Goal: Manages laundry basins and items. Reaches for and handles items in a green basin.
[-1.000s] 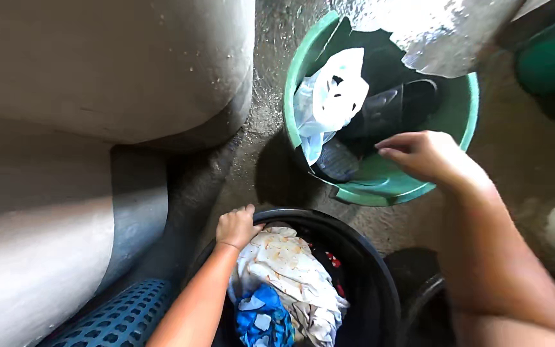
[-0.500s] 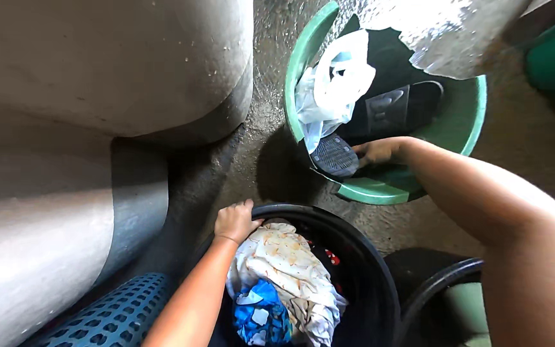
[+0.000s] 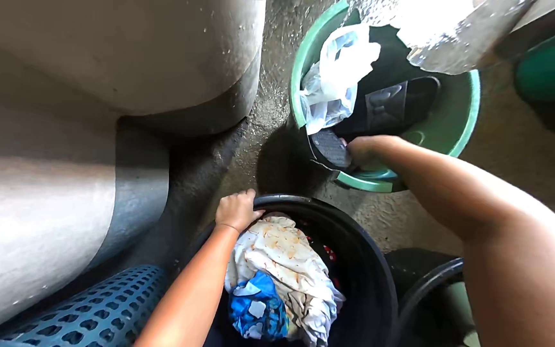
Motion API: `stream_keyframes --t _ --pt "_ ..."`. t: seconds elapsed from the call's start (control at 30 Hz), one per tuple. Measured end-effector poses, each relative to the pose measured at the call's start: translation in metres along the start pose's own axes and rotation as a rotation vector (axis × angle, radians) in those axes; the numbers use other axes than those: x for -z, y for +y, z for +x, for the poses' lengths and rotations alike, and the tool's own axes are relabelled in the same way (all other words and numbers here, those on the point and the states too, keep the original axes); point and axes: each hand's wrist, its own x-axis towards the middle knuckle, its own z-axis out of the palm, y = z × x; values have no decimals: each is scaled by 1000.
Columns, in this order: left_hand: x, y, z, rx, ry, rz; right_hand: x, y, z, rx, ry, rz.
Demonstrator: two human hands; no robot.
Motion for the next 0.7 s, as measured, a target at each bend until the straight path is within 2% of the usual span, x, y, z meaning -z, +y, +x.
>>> stream_keyframes --t 0.1,0.2,0.3,0.37,0.4,0.43,0.5,0.57,0.63,0.7 --pt "-7 -1 0 -16 52 10 16 23 -42 -48 130 68" --pt "-16 -4 0 -39 134 20 14 18 -145 8 439 140" --pt "-18 -3 -3 -38 174 29 -31 -8 -255 279 641 193" --pt "-18 -2 -5 -41 185 33 -76 -18 -289 460 630 301" --pt "-19 -1 -7 -45 192 36 -92 -20 -297 460 613 376" --pt "-20 -1 -8 -46 195 38 -105 -22 -300 366 640 457" --pt "-21 1 -11 -45 206 38 -123 -31 -287 25 714 714" --pt "-24 1 -13 -40 219 30 -139 -43 -243 -203 685 1145" --pt "-26 1 -13 -28 224 -1 -143 -60 -197 -123 658 1720" --pt "-26 1 -14 -19 221 -9 -125 -82 -158 14 785 2199"
